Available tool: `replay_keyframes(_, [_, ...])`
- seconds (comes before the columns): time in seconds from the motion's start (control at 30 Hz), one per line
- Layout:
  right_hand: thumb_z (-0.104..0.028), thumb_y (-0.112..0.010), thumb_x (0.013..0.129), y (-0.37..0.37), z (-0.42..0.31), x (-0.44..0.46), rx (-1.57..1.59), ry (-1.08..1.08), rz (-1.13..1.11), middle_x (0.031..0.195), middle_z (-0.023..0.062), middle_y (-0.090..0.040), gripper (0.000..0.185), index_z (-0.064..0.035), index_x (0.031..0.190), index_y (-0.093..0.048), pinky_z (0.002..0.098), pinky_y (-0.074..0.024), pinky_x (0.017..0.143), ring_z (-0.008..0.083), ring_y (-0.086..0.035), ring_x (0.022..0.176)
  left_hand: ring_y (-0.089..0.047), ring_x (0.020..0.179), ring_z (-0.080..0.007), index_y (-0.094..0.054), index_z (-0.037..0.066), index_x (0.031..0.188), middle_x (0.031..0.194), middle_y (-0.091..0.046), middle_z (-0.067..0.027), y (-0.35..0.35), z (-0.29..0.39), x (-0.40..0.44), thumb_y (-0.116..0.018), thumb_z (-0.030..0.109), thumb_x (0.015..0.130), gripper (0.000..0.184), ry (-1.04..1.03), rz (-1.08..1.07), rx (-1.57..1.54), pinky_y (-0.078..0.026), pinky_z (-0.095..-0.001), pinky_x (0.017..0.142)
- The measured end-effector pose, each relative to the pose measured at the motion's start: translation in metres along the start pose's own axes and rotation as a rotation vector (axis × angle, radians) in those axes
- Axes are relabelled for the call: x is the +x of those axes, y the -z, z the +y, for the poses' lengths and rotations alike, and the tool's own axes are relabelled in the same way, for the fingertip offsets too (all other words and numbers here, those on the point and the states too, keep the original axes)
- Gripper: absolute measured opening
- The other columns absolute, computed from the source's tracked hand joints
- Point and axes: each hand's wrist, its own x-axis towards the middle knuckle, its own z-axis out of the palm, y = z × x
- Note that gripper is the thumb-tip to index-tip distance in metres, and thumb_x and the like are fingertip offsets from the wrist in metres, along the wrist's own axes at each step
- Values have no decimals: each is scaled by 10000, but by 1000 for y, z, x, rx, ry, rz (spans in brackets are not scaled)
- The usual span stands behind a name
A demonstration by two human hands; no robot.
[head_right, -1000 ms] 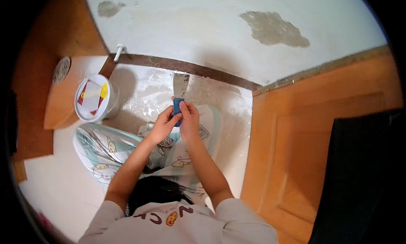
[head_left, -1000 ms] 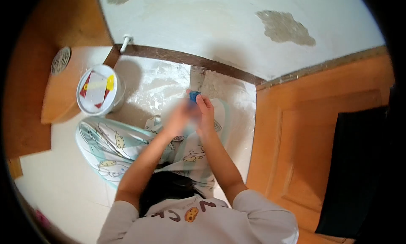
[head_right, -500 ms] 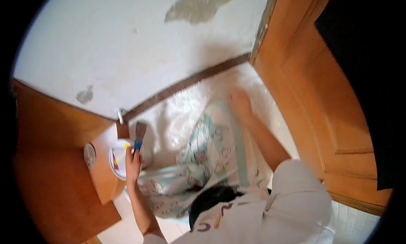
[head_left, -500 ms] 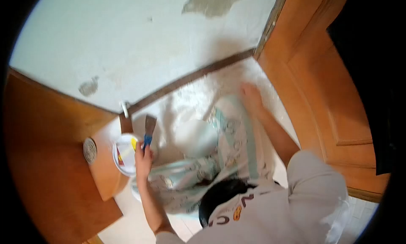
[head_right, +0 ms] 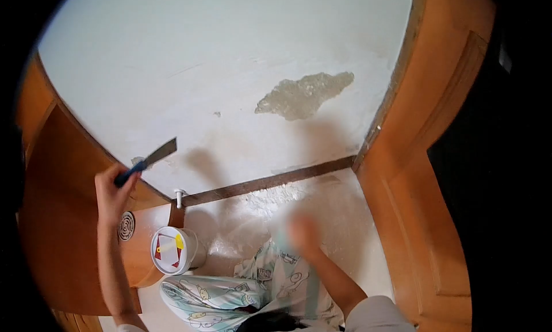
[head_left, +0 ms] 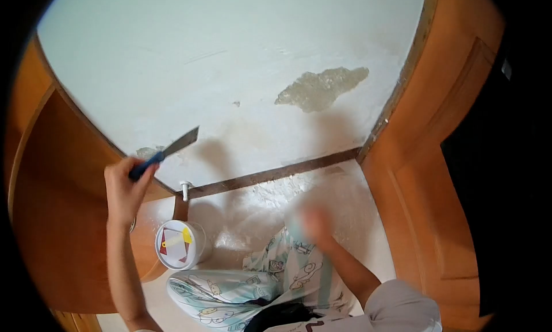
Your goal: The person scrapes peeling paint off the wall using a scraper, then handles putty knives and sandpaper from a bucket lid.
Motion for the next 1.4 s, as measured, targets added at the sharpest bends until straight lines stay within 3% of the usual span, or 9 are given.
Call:
replay_keyframes(0.17, [-172,-568,785,0,9,0,50,53,22,833,115,-598,171,-51,899,-610,399,-441,677,272,-556,750,-308,432,-210,-571,-49,743,494,-402,-146,0,63,86,-595,155,821,220,-141,-170,143,-308,-310,430])
replay_keyframes(0.27, [-173,-574,783,-5,14,-2,10,48,34,835,113,-597,187,-54,922,-609,394,-443,681,272,-557,761,-407,442,-285,-588,-14,737,496,-450,-164,-13,87,116,-588,171,815,201,-280,-218,318,-336,-354,454])
replay_keyframes(0.4, [-181,-570,786,8,8,7,21,201,122,852,117,-590,197,-55,934,-602,394,-438,697,270,-553,785,-369,425,-267,-551,-28,700,490,-421,-154,-18,96,131,-586,119,809,186,-375,-177,361,-317,-340,443])
replay_keyframes(0.63, [-197,-558,791,1,7,12,56,-20,-174,850,126,-577,187,-48,900,-590,402,-427,708,274,-544,794,-426,438,-289,-555,-6,675,498,-463,-149,-16,111,151,-608,99,774,153,-487,-127,449,-344,-350,460])
replay_keyframes(0.77, [-206,-551,794,-4,2,11,45,-49,-229,849,131,-569,186,-45,880,-582,407,-421,714,276,-539,799,-462,485,-299,-566,4,689,528,-490,-157,-47,117,155,-613,119,770,148,-691,-78,456,-359,-365,482])
replay_keyframes(0.87, [-213,-546,796,-5,1,13,25,-60,-253,848,135,-564,187,-42,866,-577,411,-417,718,278,-535,802,-523,581,-322,-570,13,669,570,-533,-154,-46,135,150,-590,145,774,169,-442,-161,512,-411,-411,548])
replay_keyframes(1.0, [-206,-547,796,0,1,13,37,-58,-247,848,136,-560,178,-41,858,-573,410,-414,725,277,-532,806,-413,423,-234,-589,-5,705,500,-469,-126,-36,116,145,-603,122,790,153,-564,-71,425,-339,-330,458])
replay_keyframes(1.07, [-194,-550,795,3,-2,13,69,-55,-236,848,134,-560,168,-40,859,-572,406,-415,729,275,-531,807,-325,406,-135,-597,-23,727,478,-424,-73,-19,116,144,-593,108,814,157,-424,-46,388,-269,-282,413])
replay_keyframes(1.4, [-161,-546,797,-1,-6,11,46,31,-259,874,123,-563,160,-43,901,-576,403,-409,760,271,-529,827,-310,434,-100,-592,-50,752,486,-367,-60,-32,105,131,-596,109,817,172,-315,78,245,-253,-272,407])
